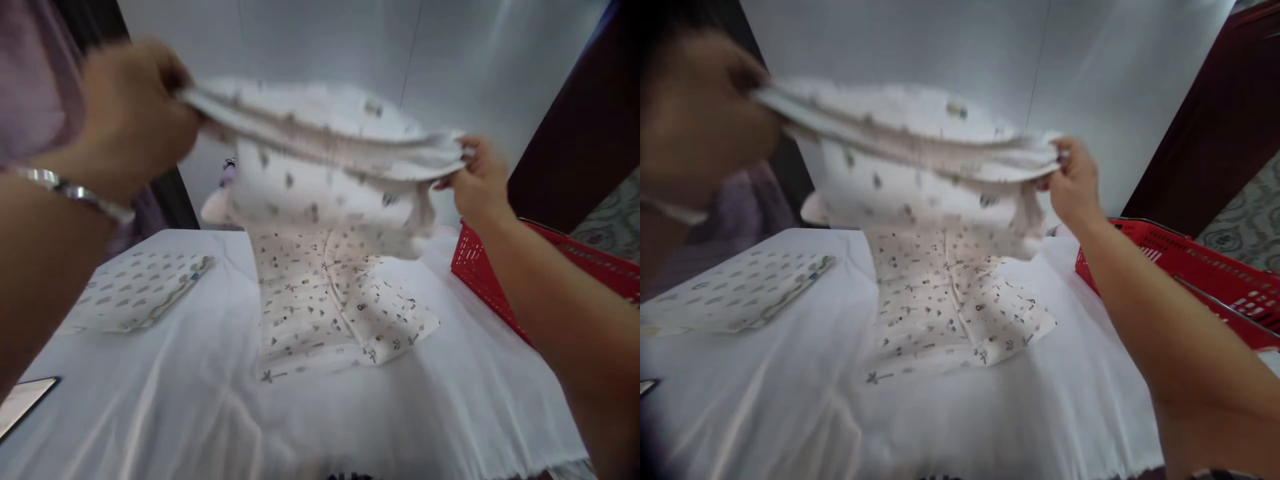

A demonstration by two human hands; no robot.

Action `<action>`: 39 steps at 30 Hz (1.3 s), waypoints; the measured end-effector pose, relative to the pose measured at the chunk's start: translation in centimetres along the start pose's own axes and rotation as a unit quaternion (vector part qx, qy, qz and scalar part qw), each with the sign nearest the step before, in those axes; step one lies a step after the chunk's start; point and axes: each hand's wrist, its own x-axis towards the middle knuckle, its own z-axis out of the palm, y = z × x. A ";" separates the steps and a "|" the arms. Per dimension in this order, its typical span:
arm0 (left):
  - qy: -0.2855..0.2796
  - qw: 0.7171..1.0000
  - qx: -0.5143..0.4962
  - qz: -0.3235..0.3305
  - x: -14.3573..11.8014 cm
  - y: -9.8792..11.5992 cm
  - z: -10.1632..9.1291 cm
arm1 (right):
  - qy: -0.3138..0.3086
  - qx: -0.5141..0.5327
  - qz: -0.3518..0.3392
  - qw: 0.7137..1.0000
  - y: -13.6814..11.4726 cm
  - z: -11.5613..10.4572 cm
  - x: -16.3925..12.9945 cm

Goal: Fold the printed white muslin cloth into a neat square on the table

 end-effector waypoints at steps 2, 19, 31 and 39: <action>-0.053 0.997 0.042 -0.025 -4.4 -0.8 1.7 | -0.092 0.003 0.072 0.993 -0.5 0.3 -4.7; -0.379 0.869 -0.279 0.154 -23.0 10.0 15.3 | -0.341 0.287 0.034 0.894 -15.1 8.3 -27.3; -0.330 0.943 -0.010 -0.032 -14.4 2.1 18.6 | -0.221 0.307 0.180 0.908 -14.4 5.6 -29.9; -0.370 0.908 -0.190 -0.049 -18.0 6.1 18.2 | -0.254 0.415 0.127 0.864 -14.9 11.4 -31.2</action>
